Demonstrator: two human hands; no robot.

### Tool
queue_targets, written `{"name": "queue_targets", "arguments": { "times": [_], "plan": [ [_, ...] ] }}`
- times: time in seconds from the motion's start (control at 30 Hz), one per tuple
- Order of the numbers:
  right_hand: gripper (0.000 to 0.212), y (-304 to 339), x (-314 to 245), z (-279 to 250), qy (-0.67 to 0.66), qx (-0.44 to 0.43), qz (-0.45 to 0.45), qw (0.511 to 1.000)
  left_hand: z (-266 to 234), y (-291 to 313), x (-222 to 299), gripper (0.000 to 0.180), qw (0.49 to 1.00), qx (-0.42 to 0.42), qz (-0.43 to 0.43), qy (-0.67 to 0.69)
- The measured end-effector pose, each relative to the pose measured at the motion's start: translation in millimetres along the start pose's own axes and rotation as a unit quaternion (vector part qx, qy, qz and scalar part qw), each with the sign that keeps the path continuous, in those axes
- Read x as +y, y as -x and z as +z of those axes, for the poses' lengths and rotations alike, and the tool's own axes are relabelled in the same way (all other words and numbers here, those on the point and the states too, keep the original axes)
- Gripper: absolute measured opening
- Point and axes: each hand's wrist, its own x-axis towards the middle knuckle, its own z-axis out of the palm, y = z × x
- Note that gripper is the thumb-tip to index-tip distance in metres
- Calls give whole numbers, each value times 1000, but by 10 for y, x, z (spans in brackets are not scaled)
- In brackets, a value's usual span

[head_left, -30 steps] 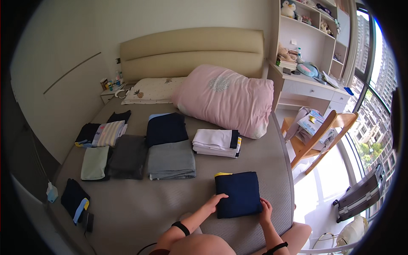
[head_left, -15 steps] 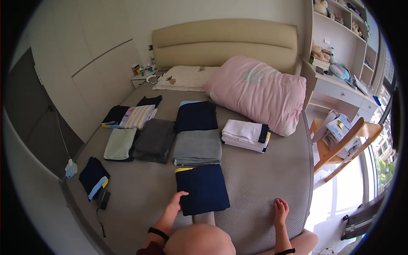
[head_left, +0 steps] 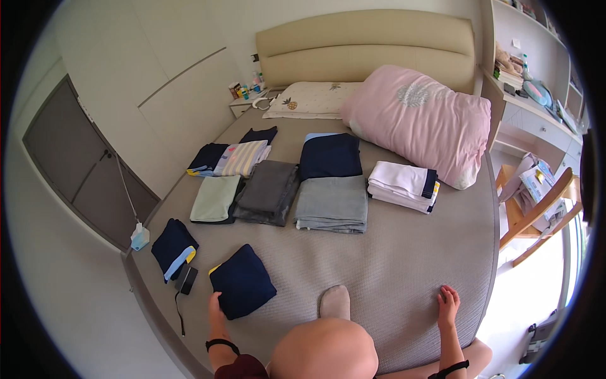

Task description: Folding a pair of blue trousers on a bed.

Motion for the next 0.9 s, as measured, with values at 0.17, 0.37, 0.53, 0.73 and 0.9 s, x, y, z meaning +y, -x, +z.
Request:
{"name": "queue_targets", "arguments": {
  "times": [0.17, 0.37, 0.53, 0.73, 0.9],
  "plan": [
    [22, 6, -15, 70, 4, 6, 5, 1000, -206, -207, -55, 53, 945, 139, 129, -265],
    [21, -31, 63, -102, 24, 0, -3, 1000, 643, 99, -98, 61, 697, 217, 258, -633],
    [22, -9, 23, 4, 46, -2, -2, 999, 840, 206, -172, 55, 647, 159, 256, -700],
    [23, 7, 54, -85, 64, 13, -11, 998, 639, 611, -360, 52, 636, 116, 327, -689],
    [22, -58, 60, 8, 73, 23, 17, 997, -121, 645, -563, 70, 674, 65, 382, -628]
  ]
}}
